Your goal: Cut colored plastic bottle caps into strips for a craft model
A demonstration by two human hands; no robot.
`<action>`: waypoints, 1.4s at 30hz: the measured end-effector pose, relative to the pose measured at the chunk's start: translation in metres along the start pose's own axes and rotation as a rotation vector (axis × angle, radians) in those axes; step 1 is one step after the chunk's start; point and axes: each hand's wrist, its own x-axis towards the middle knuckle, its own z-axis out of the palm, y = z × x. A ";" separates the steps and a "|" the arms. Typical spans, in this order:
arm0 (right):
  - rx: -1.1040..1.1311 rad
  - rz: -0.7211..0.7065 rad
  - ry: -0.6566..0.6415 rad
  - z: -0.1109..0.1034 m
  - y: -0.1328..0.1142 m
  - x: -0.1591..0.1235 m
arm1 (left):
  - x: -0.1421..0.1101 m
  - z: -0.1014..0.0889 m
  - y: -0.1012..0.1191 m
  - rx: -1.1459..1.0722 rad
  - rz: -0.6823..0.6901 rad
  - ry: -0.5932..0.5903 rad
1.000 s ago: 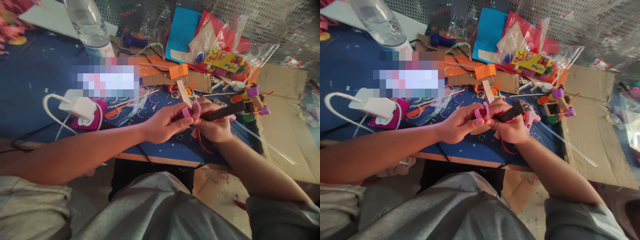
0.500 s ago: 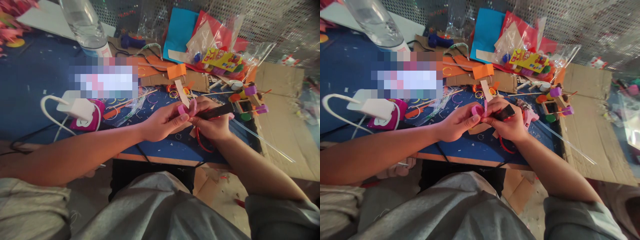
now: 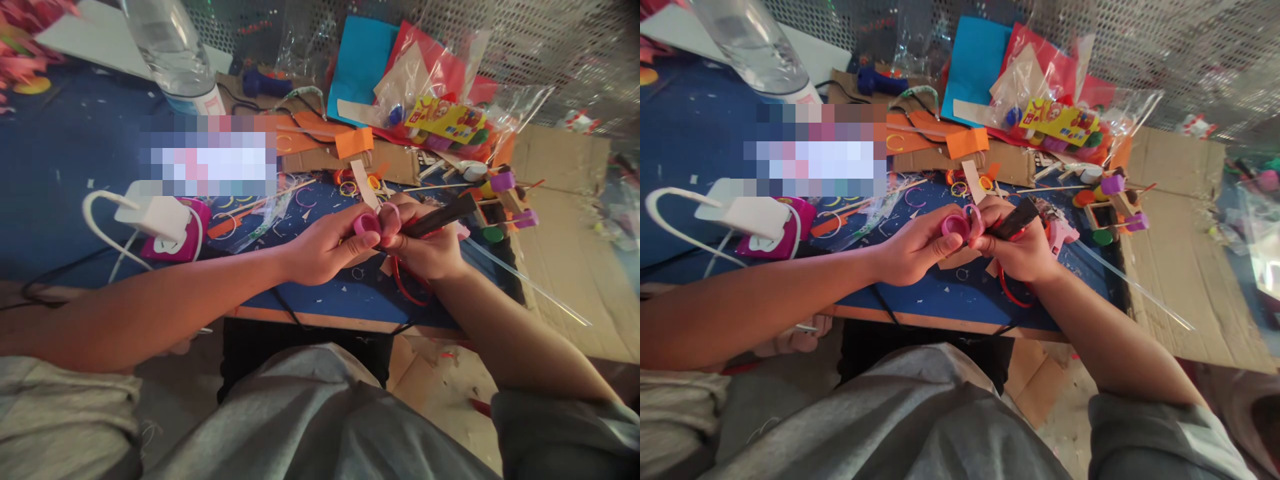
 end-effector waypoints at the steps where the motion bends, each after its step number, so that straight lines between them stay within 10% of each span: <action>1: 0.033 0.015 0.001 0.000 -0.001 0.000 | 0.000 -0.001 0.001 -0.001 -0.010 -0.011; 11: 0.410 0.228 0.045 0.007 0.003 -0.004 | 0.001 -0.003 0.001 0.006 -0.016 -0.007; 35: 0.010 0.019 0.031 -0.001 0.005 -0.001 | 0.001 0.002 0.005 -0.032 -0.099 0.036; 42: 0.201 0.252 0.046 0.005 0.001 -0.004 | -0.001 0.001 0.000 -0.004 -0.059 -0.033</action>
